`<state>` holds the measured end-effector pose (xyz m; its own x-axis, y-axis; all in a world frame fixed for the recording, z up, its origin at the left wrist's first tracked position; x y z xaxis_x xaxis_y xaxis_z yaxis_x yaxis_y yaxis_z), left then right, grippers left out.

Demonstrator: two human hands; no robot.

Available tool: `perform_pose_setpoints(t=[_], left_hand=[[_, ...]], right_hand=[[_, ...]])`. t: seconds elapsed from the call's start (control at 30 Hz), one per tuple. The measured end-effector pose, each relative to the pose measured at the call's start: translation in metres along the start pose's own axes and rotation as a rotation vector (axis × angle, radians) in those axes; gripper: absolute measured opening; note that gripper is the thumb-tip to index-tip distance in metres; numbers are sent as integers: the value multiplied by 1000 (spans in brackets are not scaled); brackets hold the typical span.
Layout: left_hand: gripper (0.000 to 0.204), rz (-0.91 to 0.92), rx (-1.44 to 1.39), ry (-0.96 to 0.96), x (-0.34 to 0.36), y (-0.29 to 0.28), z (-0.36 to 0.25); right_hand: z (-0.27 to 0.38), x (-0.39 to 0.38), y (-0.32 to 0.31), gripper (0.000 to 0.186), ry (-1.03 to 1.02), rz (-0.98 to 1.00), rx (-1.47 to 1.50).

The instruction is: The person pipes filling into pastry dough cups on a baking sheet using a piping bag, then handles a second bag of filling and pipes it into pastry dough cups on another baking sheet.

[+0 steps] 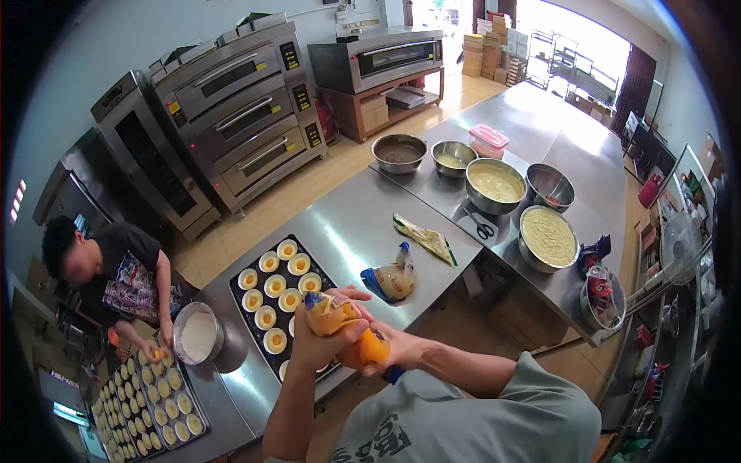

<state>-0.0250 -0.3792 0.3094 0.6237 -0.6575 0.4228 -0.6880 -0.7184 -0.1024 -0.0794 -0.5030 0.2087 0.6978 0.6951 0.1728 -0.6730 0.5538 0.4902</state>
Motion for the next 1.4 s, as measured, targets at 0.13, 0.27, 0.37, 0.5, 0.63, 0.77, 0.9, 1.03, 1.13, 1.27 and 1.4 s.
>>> perform_pose_setpoints(t=[0.13,0.27,0.37,0.5,0.63,0.77,0.9,1.03,1.13,1.27,1.4], left_hand=[[29,43,-139,-67,3,3,2],[39,37,-317,-40,4,5,9],[45,72,-385,5,4,7,11],[50,71,-432,-5,3,10,17],[51,-24,-410,43,-8,-6,23],[46,-102,-280,-42,-7,2,11],[40,-197,199,-102,-6,8,8],[41,-267,229,-338,-4,5,-1],[45,-211,608,-185,-3,-4,1],[48,-209,378,-255,-2,-3,8],[50,-251,332,-262,-4,-4,4]], right_hand=[[6,7,3,58,12,-116,-216],[27,13,18,55,-26,-177,-284],[35,14,27,55,-151,-251,-228],[23,9,15,69,-282,-362,-304],[41,6,1,84,198,48,-657],[66,7,-18,94,-237,-34,-832],[64,24,3,93,-530,-15,-601],[21,27,-2,77,-103,97,-249],[18,30,3,57,-74,21,-229],[12,30,-4,44,-37,-79,-155],[8,36,-7,44,-108,-102,-107]])
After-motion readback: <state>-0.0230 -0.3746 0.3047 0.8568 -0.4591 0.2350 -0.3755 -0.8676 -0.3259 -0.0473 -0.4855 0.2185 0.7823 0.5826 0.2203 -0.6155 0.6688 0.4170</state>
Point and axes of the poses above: each hand's wrist, its own x-axis towards the middle knuckle, its own y-axis out of the palm, z = x × y, the point moved 4 cm from there along x, towards the middle knuckle, and after that the axes turned 11 degrees about z, right-handed, at the moved point
